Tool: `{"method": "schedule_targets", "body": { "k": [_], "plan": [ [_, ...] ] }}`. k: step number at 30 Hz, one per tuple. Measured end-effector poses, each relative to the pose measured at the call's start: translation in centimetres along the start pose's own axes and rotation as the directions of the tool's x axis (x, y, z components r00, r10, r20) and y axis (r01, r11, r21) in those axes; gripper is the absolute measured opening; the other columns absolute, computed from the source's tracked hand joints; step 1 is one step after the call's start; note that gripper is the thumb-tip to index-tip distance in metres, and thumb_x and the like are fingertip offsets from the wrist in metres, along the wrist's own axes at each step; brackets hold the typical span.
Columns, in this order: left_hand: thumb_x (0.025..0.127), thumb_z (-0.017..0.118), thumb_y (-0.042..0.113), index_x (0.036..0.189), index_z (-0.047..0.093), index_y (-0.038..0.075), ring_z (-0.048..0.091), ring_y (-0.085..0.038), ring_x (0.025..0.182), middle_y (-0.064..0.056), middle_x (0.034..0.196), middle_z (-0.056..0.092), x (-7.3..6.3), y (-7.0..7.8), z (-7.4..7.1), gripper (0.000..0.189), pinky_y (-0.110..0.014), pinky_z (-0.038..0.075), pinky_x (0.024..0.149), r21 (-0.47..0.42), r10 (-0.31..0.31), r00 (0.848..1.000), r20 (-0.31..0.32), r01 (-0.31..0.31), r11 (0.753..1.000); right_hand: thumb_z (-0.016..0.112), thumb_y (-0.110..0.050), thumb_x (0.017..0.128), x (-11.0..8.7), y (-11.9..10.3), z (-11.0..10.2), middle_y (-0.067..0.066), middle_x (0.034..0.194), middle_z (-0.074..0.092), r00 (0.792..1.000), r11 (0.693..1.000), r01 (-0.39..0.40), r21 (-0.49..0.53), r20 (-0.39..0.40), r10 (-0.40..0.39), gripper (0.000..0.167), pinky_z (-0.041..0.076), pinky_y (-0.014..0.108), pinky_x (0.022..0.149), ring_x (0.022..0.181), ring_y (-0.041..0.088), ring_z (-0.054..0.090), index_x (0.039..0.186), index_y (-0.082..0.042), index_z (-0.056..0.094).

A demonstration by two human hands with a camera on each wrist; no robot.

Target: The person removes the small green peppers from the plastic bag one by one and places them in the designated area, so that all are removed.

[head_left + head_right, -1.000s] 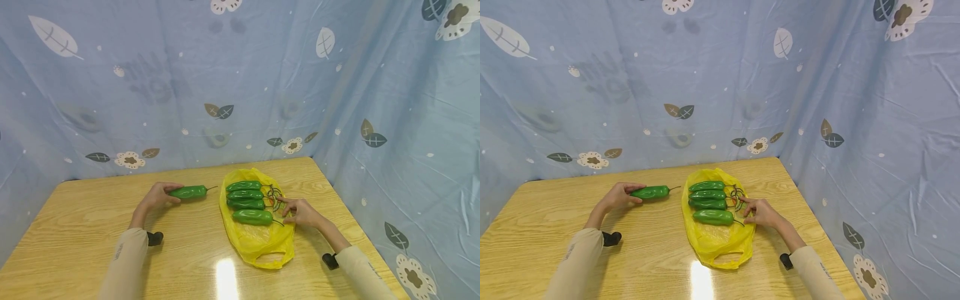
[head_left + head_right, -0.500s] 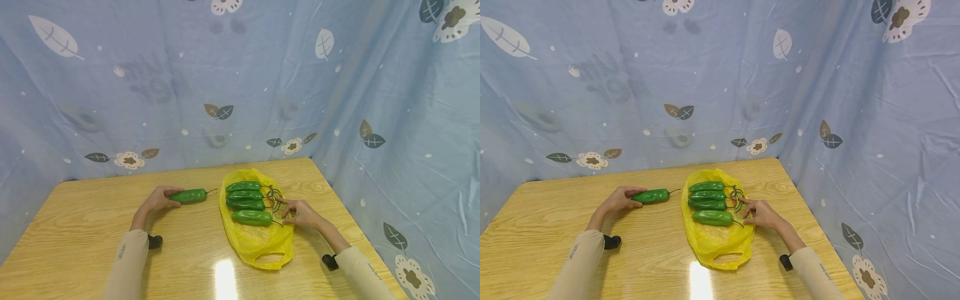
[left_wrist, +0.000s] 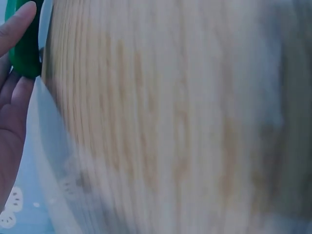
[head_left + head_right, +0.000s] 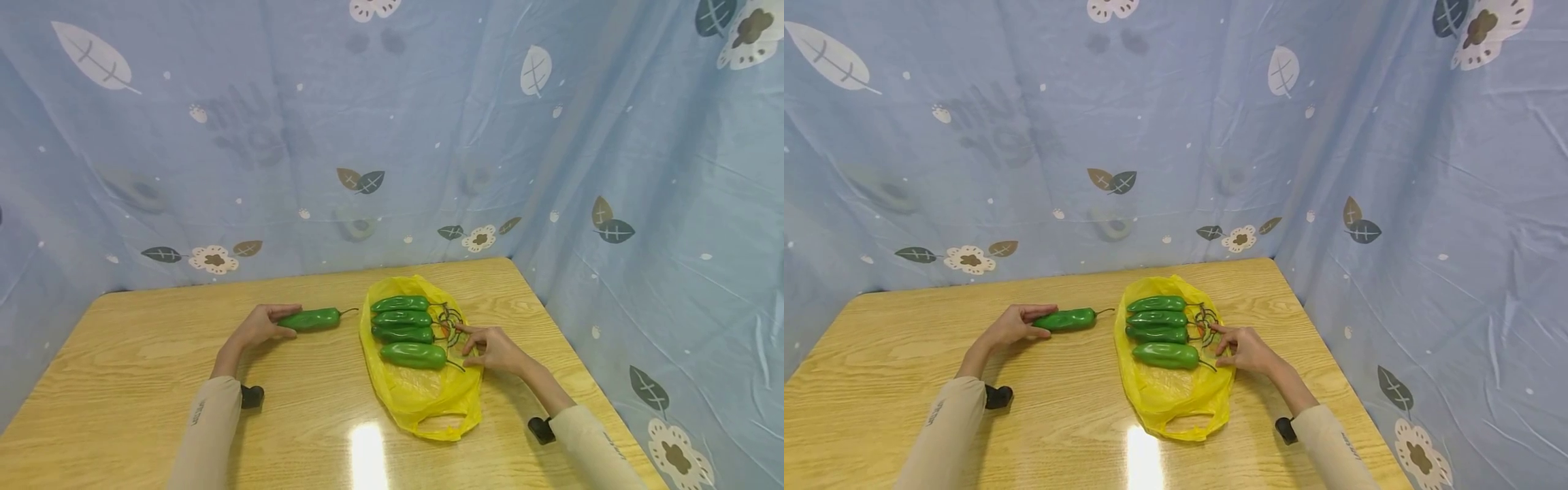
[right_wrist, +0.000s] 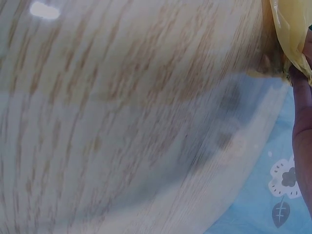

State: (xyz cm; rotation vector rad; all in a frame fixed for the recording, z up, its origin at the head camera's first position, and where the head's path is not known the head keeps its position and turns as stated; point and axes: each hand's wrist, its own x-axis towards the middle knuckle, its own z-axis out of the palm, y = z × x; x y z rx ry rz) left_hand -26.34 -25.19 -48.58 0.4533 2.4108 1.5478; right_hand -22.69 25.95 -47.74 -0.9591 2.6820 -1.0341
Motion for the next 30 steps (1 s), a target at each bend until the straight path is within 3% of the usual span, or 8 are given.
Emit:
{"method": "schedule_targets", "body": {
  "k": [3, 12, 23, 30],
  "plan": [
    [0.081, 0.074, 0.001, 0.136, 0.047, -0.009, 0.042, -0.040, 0.129, -0.024, 0.138, 0.048, 0.0, 0.2, -0.1, 0.062, -0.048, 0.035, 0.105, -0.006, 0.008, 1.000, -0.009, -0.008, 1.000, 0.081, -0.010, 0.076, 0.0, 0.0, 0.0, 0.025, 0.136, 0.050, 1.000, 1.000, 0.005, 0.012, -0.004, -0.005, 0.010, 0.051, 0.044, 0.088, 0.121, 0.045, 0.050, 0.081, -0.015, 0.072],
    [0.088, 0.071, 0.018, 0.138, 0.049, -0.001, 0.040, -0.039, 0.131, -0.017, 0.141, 0.047, -0.7, 0.9, -0.6, 0.058, -0.043, 0.034, 0.107, -0.006, 0.037, 0.995, -0.089, -0.037, 0.999, 0.081, -0.010, 0.076, 0.0, 0.0, 0.0, 0.025, 0.136, 0.050, 1.000, 1.000, -0.003, 0.017, -0.007, 0.003, 0.013, 0.051, 0.041, 0.088, 0.120, 0.045, 0.050, 0.087, -0.010, 0.074],
    [0.089, 0.069, 0.017, 0.137, 0.052, 0.004, 0.035, -0.031, 0.136, -0.014, 0.144, 0.045, -1.6, 2.7, -0.3, 0.053, -0.041, 0.034, 0.108, -0.082, 0.119, 0.989, -0.084, -0.126, 0.989, 0.081, -0.009, 0.076, 0.0, 0.0, 0.2, 0.024, 0.136, 0.050, 1.000, 1.000, -0.007, 0.009, -0.013, 0.007, 0.019, 0.050, 0.041, 0.089, 0.121, 0.044, 0.049, 0.093, -0.007, 0.075],
    [0.087, 0.071, 0.018, 0.136, 0.053, 0.005, 0.037, -0.030, 0.135, -0.013, 0.142, 0.048, -1.7, 3.7, 0.3, 0.054, -0.043, 0.037, 0.105, -0.092, 0.131, 0.989, -0.072, -0.138, 0.986, 0.081, -0.010, 0.077, -0.2, -0.3, 0.2, 0.024, 0.136, 0.050, 1.000, 1.000, 0.001, 0.006, -0.020, -0.001, 0.019, 0.050, 0.040, 0.089, 0.119, 0.043, 0.051, 0.094, -0.006, 0.074]
  ]
}}
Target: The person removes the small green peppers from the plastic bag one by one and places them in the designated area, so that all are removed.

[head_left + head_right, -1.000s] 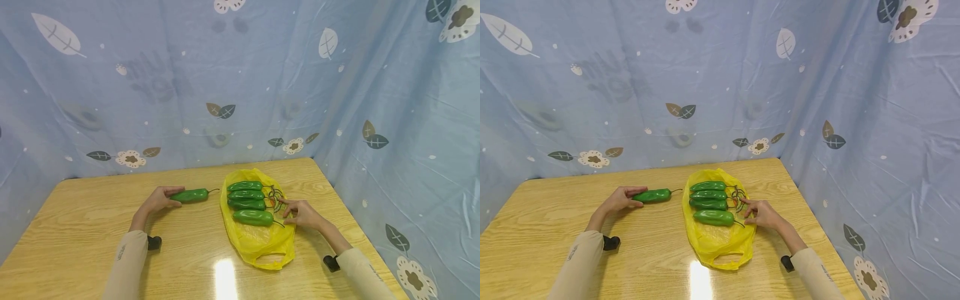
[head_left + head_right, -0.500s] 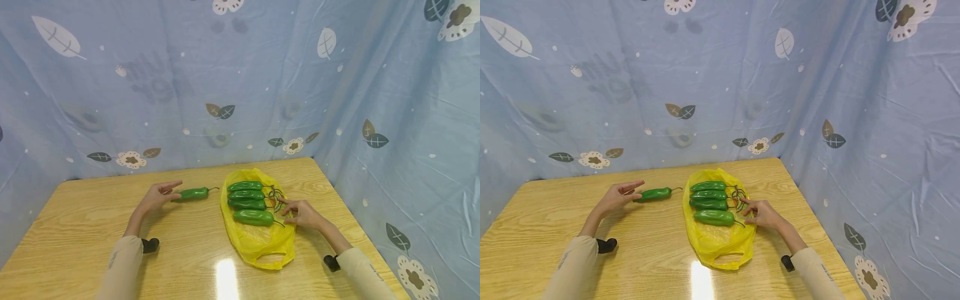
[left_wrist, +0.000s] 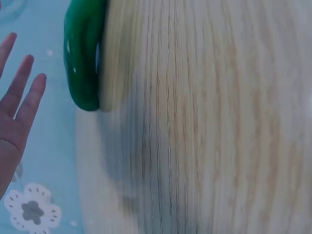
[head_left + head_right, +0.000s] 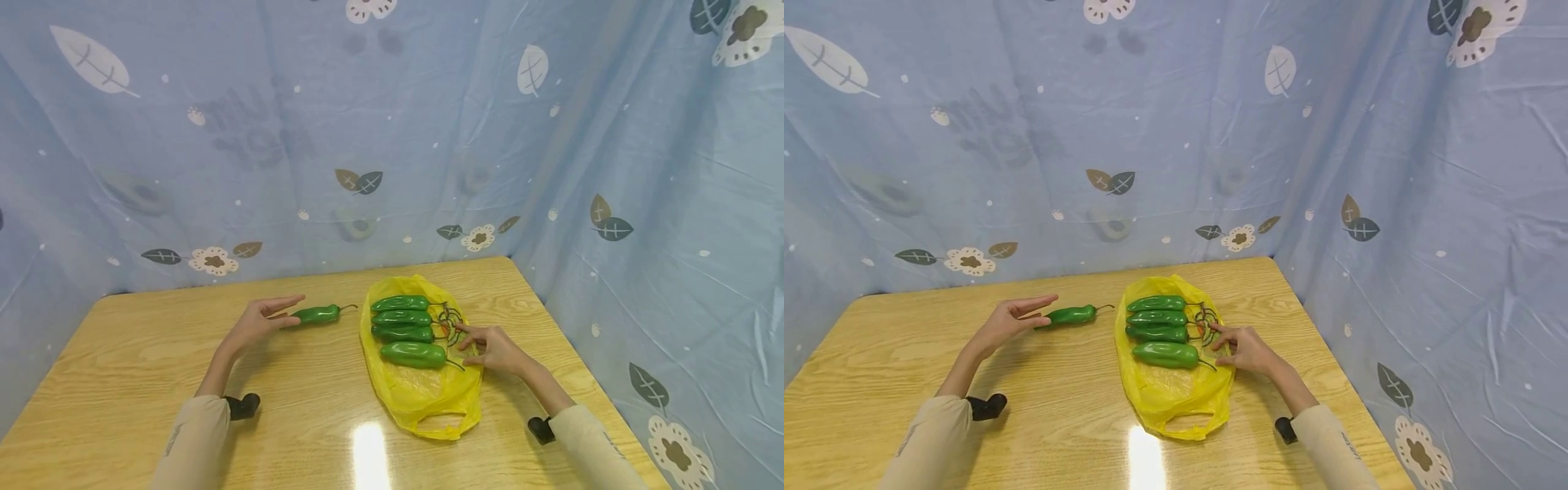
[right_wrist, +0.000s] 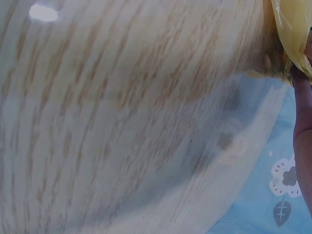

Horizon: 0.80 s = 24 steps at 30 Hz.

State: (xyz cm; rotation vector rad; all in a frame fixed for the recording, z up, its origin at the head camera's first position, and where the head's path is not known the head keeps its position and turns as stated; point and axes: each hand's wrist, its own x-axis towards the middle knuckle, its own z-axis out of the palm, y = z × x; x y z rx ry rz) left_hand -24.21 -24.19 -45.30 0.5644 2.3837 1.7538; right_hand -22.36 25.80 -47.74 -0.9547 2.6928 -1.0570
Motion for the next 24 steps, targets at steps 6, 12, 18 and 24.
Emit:
{"method": "schedule_targets", "body": {
  "k": [6, 12, 18, 24],
  "plan": [
    [0.088, 0.071, 0.015, 0.137, 0.052, 0.001, 0.036, -0.029, 0.136, -0.013, 0.144, 0.046, -0.3, 0.8, 0.8, 0.054, -0.044, 0.036, 0.105, -0.045, 0.025, 0.999, 0.020, -0.025, 0.999, 0.081, -0.011, 0.076, 0.0, 0.0, 0.0, 0.022, 0.137, 0.050, 1.000, 1.000, -0.016, -0.018, -0.005, 0.016, 0.020, 0.051, 0.041, 0.089, 0.121, 0.042, 0.050, 0.095, -0.009, 0.074],
    [0.087, 0.071, 0.013, 0.134, 0.054, -0.001, 0.040, -0.039, 0.131, -0.014, 0.140, 0.050, -0.6, 1.5, 1.6, 0.052, -0.037, 0.042, 0.101, -0.060, 0.036, 0.999, 0.033, -0.034, 0.998, 0.081, -0.012, 0.076, 0.0, 0.1, 0.1, 0.022, 0.137, 0.050, 1.000, 1.000, -0.021, -0.014, -0.002, 0.021, 0.020, 0.050, 0.042, 0.090, 0.122, 0.042, 0.049, 0.095, -0.009, 0.075],
    [0.087, 0.070, 0.008, 0.134, 0.055, 0.000, 0.051, -0.029, 0.124, -0.014, 0.139, 0.051, -1.2, 2.3, 2.3, 0.050, -0.023, 0.048, 0.093, -0.073, 0.003, 0.999, 0.042, 0.000, 0.997, 0.081, -0.011, 0.076, 0.0, 0.0, 0.0, 0.019, 0.139, 0.049, 0.999, 0.999, -0.034, -0.024, -0.004, 0.034, 0.021, 0.053, 0.035, 0.085, 0.121, 0.038, 0.052, 0.096, -0.011, 0.075],
    [0.088, 0.069, 0.006, 0.133, 0.054, -0.003, 0.051, -0.033, 0.123, -0.015, 0.140, 0.049, -1.8, 3.0, 2.9, 0.049, -0.026, 0.049, 0.092, -0.089, 0.001, 0.998, 0.063, 0.005, 0.996, 0.082, -0.012, 0.075, 0.1, 0.0, 0.0, 0.020, 0.138, 0.050, 1.000, 0.999, -0.017, -0.045, -0.011, 0.016, 0.021, 0.054, 0.032, 0.081, 0.113, 0.037, 0.058, 0.095, -0.012, 0.075]
  ]
}}
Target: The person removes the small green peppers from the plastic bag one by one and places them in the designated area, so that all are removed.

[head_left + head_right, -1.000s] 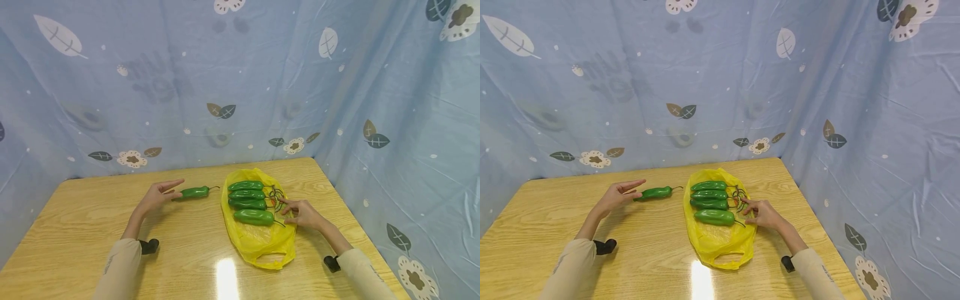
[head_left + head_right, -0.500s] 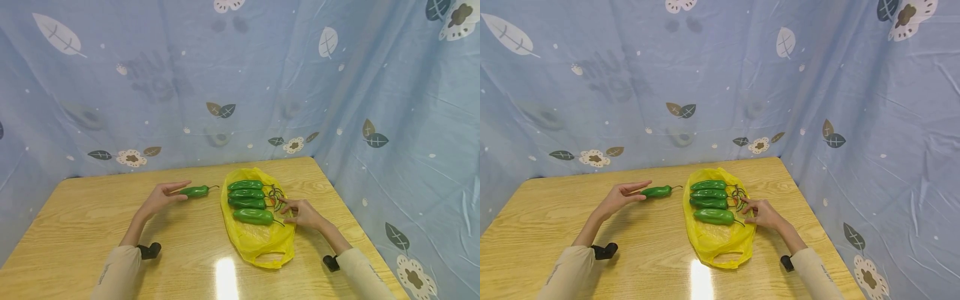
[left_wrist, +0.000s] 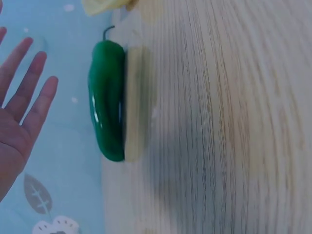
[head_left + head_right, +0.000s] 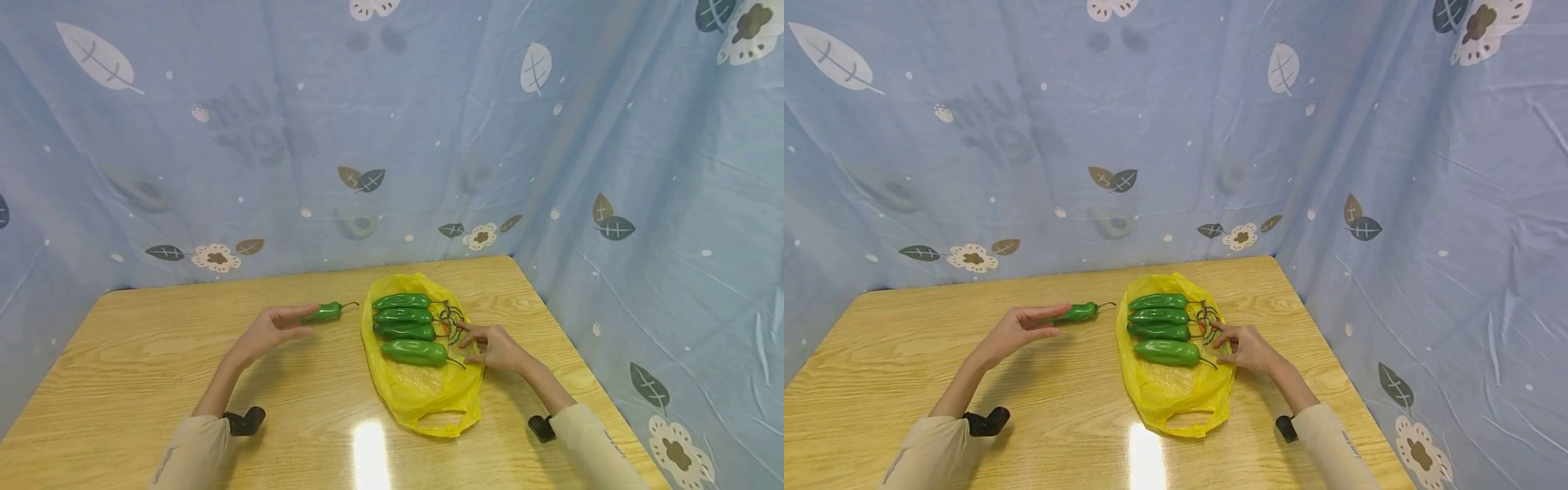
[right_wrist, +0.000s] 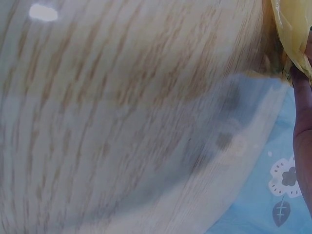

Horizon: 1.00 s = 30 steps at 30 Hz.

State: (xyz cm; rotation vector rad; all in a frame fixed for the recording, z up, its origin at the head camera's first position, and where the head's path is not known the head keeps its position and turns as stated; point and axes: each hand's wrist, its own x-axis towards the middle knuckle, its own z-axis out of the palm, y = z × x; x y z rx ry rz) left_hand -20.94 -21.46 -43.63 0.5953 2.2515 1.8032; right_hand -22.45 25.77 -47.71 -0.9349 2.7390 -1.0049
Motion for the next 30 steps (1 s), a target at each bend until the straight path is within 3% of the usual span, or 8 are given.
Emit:
{"method": "schedule_targets", "body": {
  "k": [1, 3, 6, 9, 16, 23, 28, 30],
  "plan": [
    [0.088, 0.069, 0.007, 0.133, 0.054, -0.002, 0.048, -0.038, 0.125, -0.014, 0.140, 0.049, -0.1, 0.1, 0.1, 0.049, -0.027, 0.048, 0.094, 0.000, -0.004, 1.000, 0.005, 0.004, 1.000, 0.082, -0.012, 0.075, 0.0, 0.0, 0.0, 0.020, 0.138, 0.050, 1.000, 1.000, 0.005, -0.007, -0.003, -0.005, 0.021, 0.054, 0.031, 0.080, 0.111, 0.036, 0.059, 0.095, -0.012, 0.075],
    [0.089, 0.067, 0.005, 0.134, 0.054, -0.001, 0.045, -0.039, 0.127, -0.014, 0.140, 0.050, -0.2, 0.5, 0.5, 0.047, -0.033, 0.046, 0.097, 0.007, 0.003, 1.000, 0.021, -0.003, 1.000, 0.082, -0.012, 0.075, 0.1, 0.0, 0.0, 0.019, 0.138, 0.050, 1.000, 1.000, 0.001, -0.006, -0.002, -0.001, 0.021, 0.051, 0.025, 0.069, 0.081, 0.025, 0.065, 0.095, -0.012, 0.075],
    [0.089, 0.067, 0.006, 0.133, 0.055, -0.001, 0.044, -0.039, 0.128, -0.014, 0.139, 0.051, -0.3, 0.9, 0.9, 0.047, -0.046, 0.042, 0.101, 0.025, 0.025, 0.999, 0.047, -0.026, 0.999, 0.082, -0.011, 0.075, 0.1, 0.0, -0.1, 0.019, 0.139, 0.050, 1.000, 1.000, -0.016, 0.011, 0.006, 0.016, 0.021, 0.042, 0.020, 0.056, 0.050, 0.008, 0.037, 0.095, -0.011, 0.075],
    [0.089, 0.067, 0.006, 0.132, 0.056, 0.000, 0.046, -0.037, 0.127, -0.014, 0.137, 0.052, -0.3, 1.2, 1.4, 0.046, -0.054, 0.037, 0.103, 0.044, 0.052, 0.996, 0.071, -0.055, 0.998, 0.082, -0.010, 0.075, 0.1, 0.0, -0.1, 0.020, 0.138, 0.050, 1.000, 1.000, -0.017, 0.025, 0.006, 0.017, 0.021, 0.038, 0.019, 0.051, 0.048, 0.001, 0.018, 0.095, -0.010, 0.075],
    [0.088, 0.070, 0.013, 0.131, 0.059, 0.004, 0.053, -0.031, 0.123, -0.014, 0.136, 0.054, -0.7, 1.4, 2.4, 0.045, -0.052, 0.038, 0.103, 0.081, 0.070, 0.993, 0.096, -0.078, 0.994, 0.083, -0.010, 0.074, 0.1, 0.1, 0.0, 0.023, 0.136, 0.051, 1.000, 1.000, 0.013, 0.016, -0.004, -0.013, 0.022, 0.035, 0.019, 0.048, 0.048, 0.000, 0.018, 0.094, -0.009, 0.075],
    [0.088, 0.069, 0.009, 0.130, 0.060, 0.002, 0.053, -0.027, 0.123, -0.018, 0.135, 0.053, -0.7, 1.6, 3.4, 0.044, -0.056, 0.038, 0.102, 0.070, 0.097, 0.986, 0.138, -0.108, 0.992, 0.082, -0.010, 0.074, 0.0, 0.1, -0.1, 0.020, 0.137, 0.050, 1.000, 0.999, -0.017, 0.028, 0.002, 0.017, 0.022, 0.039, 0.019, 0.053, 0.050, 0.000, 0.020, 0.095, -0.010, 0.075],
    [0.088, 0.070, 0.017, 0.130, 0.060, 0.005, 0.053, -0.015, 0.122, -0.010, 0.134, 0.056, -0.8, 1.7, 4.2, 0.045, -0.051, 0.041, 0.101, 0.134, 0.097, 0.981, 0.166, -0.120, 0.984, 0.082, -0.012, 0.075, -0.1, 0.0, -0.1, 0.022, 0.136, 0.051, 1.000, 1.000, -0.002, 0.031, 0.000, 0.002, 0.022, 0.044, 0.018, 0.057, 0.051, 0.001, 0.037, 0.095, -0.008, 0.074],
    [0.088, 0.070, 0.018, 0.130, 0.061, 0.008, 0.053, -0.013, 0.122, -0.007, 0.134, 0.056, -0.9, 1.8, 4.5, 0.044, -0.050, 0.041, 0.101, 0.140, 0.086, 0.980, 0.181, -0.112, 0.984, 0.082, -0.013, 0.075, -0.1, -0.1, 0.0, 0.021, 0.137, 0.050, 1.000, 1.000, -0.005, 0.025, 0.005, 0.005, 0.022, 0.050, 0.019, 0.066, 0.066, 0.008, 0.058, 0.095, -0.008, 0.074]
  ]
}}
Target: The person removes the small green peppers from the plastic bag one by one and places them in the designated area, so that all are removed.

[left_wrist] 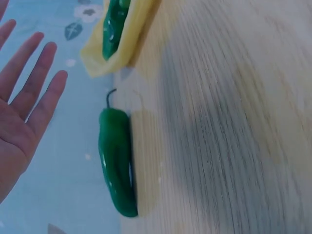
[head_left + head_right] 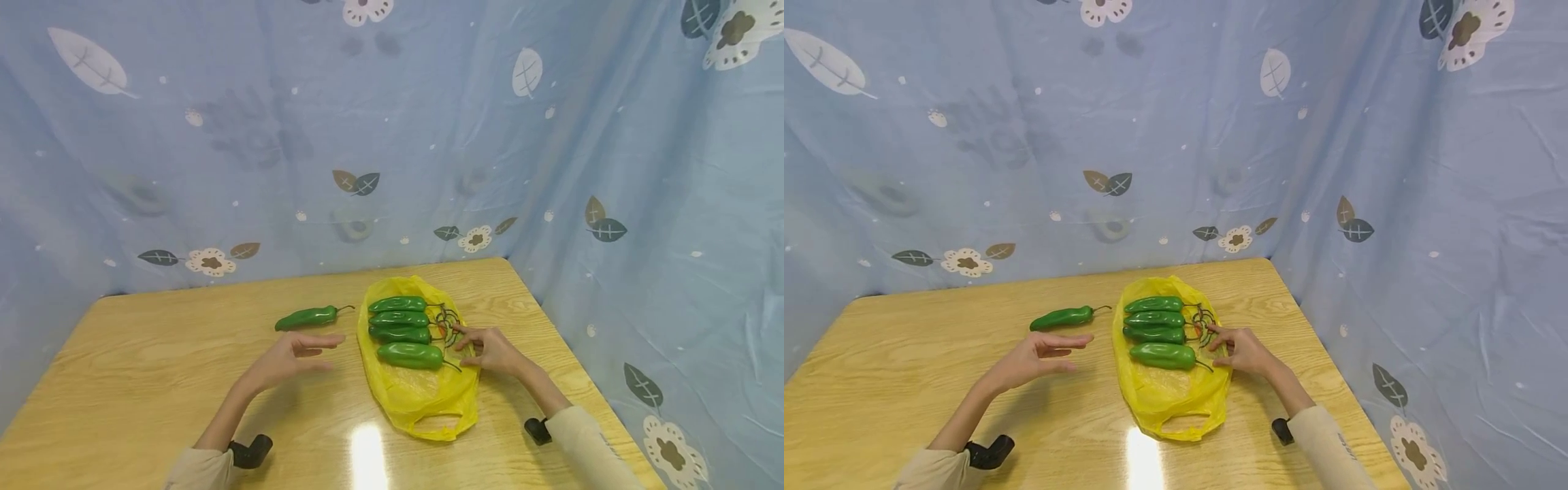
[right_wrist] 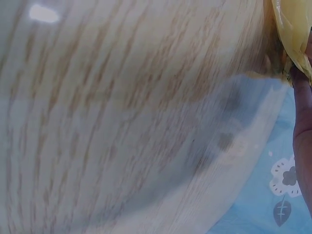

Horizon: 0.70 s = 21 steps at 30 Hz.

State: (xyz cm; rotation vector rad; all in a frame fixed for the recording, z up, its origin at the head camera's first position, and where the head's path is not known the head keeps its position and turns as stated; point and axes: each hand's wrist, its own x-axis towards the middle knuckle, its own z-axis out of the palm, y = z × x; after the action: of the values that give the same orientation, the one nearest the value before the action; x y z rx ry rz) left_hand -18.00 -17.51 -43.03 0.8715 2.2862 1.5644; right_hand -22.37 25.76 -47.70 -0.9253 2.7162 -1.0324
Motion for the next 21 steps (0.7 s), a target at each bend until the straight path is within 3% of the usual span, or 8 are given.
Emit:
{"method": "schedule_targets", "body": {
  "k": [1, 3, 6, 9, 11, 18, 20, 21],
  "plan": [
    [0.088, 0.070, 0.017, 0.130, 0.061, 0.010, 0.053, -0.013, 0.122, -0.006, 0.135, 0.056, 0.1, 0.0, 0.2, 0.043, -0.050, 0.041, 0.101, -0.005, -0.001, 1.000, 0.012, 0.001, 1.000, 0.081, -0.013, 0.076, -0.1, 0.0, 0.0, 0.022, 0.137, 0.050, 1.000, 1.000, -0.003, 0.003, 0.006, 0.003, 0.022, 0.053, 0.022, 0.069, 0.069, 0.016, 0.061, 0.096, -0.008, 0.074],
    [0.088, 0.070, 0.015, 0.130, 0.061, 0.011, 0.052, -0.013, 0.123, -0.006, 0.135, 0.056, 0.3, 0.1, 0.5, 0.043, -0.052, 0.040, 0.101, -0.017, 0.003, 0.999, 0.035, -0.002, 1.000, 0.081, -0.013, 0.077, -0.2, 0.0, 0.1, 0.020, 0.139, 0.049, 1.000, 1.000, -0.020, 0.002, 0.008, 0.020, 0.022, 0.055, 0.028, 0.080, 0.096, 0.028, 0.066, 0.097, -0.009, 0.074],
    [0.088, 0.070, 0.016, 0.131, 0.061, 0.011, 0.052, -0.014, 0.123, -0.004, 0.136, 0.055, 0.7, 0.1, 1.1, 0.044, -0.054, 0.041, 0.100, -0.019, 0.017, 0.998, 0.063, -0.016, 1.000, 0.081, -0.011, 0.076, -0.2, 0.0, 0.2, 0.018, 0.140, 0.049, 0.999, 0.999, -0.037, -0.002, -0.004, 0.037, 0.021, 0.050, 0.036, 0.092, 0.123, 0.037, 0.050, 0.096, -0.011, 0.074],
    [0.088, 0.070, 0.019, 0.131, 0.060, 0.012, 0.055, -0.018, 0.121, -0.004, 0.137, 0.054, 1.0, -0.1, 1.5, 0.045, -0.053, 0.041, 0.100, -0.014, 0.036, 0.996, 0.084, -0.035, 0.999, 0.081, -0.009, 0.075, 0.0, 0.0, 0.4, 0.019, 0.139, 0.049, 0.999, 0.999, -0.036, 0.015, -0.005, 0.036, 0.021, 0.054, 0.024, 0.076, 0.086, 0.026, 0.065, 0.095, -0.011, 0.074],
    [0.088, 0.070, 0.020, 0.131, 0.060, 0.010, 0.056, -0.021, 0.119, -0.005, 0.137, 0.054, 1.2, -0.3, 1.9, 0.045, -0.053, 0.042, 0.099, -0.022, 0.043, 0.994, 0.100, -0.041, 0.999, 0.081, -0.010, 0.075, 0.2, 0.0, 0.6, 0.021, 0.139, 0.048, 1.000, 0.999, -0.026, 0.022, 0.001, 0.026, 0.021, 0.047, 0.020, 0.061, 0.059, 0.018, 0.050, 0.095, -0.011, 0.074],
    [0.092, 0.065, 0.010, 0.135, 0.055, 0.002, 0.055, -0.028, 0.121, -0.015, 0.137, 0.053, 2.9, -0.8, 3.6, 0.045, -0.053, 0.043, 0.099, -0.110, 0.051, 0.981, 0.187, -0.031, 0.993, 0.082, -0.011, 0.076, 0.1, 0.0, 0.7, 0.021, 0.138, 0.049, 1.000, 0.999, -0.022, 0.025, -0.004, 0.022, 0.021, 0.042, 0.019, 0.060, 0.066, 0.009, 0.054, 0.096, -0.011, 0.074],
    [0.092, 0.064, 0.009, 0.135, 0.054, 0.001, 0.054, -0.033, 0.121, -0.017, 0.137, 0.053, 3.7, -1.0, 4.1, 0.045, -0.049, 0.044, 0.098, -0.153, 0.053, 0.977, 0.207, -0.021, 0.988, 0.082, -0.011, 0.076, -0.1, 0.1, 0.5, 0.021, 0.139, 0.049, 1.000, 0.999, -0.027, 0.020, -0.009, 0.027, 0.021, 0.041, 0.021, 0.055, 0.053, 0.009, 0.034, 0.096, -0.011, 0.074],
    [0.092, 0.064, 0.007, 0.135, 0.053, -0.001, 0.054, -0.036, 0.120, -0.019, 0.136, 0.053, 4.1, -1.1, 4.4, 0.045, -0.048, 0.044, 0.099, -0.175, 0.060, 0.975, 0.215, -0.022, 0.984, 0.082, -0.011, 0.076, -0.2, 0.1, 0.5, 0.021, 0.138, 0.049, 1.000, 1.000, -0.027, 0.008, -0.014, 0.027, 0.021, 0.045, 0.020, 0.057, 0.053, 0.009, 0.039, 0.096, -0.011, 0.074]
  ]
}}
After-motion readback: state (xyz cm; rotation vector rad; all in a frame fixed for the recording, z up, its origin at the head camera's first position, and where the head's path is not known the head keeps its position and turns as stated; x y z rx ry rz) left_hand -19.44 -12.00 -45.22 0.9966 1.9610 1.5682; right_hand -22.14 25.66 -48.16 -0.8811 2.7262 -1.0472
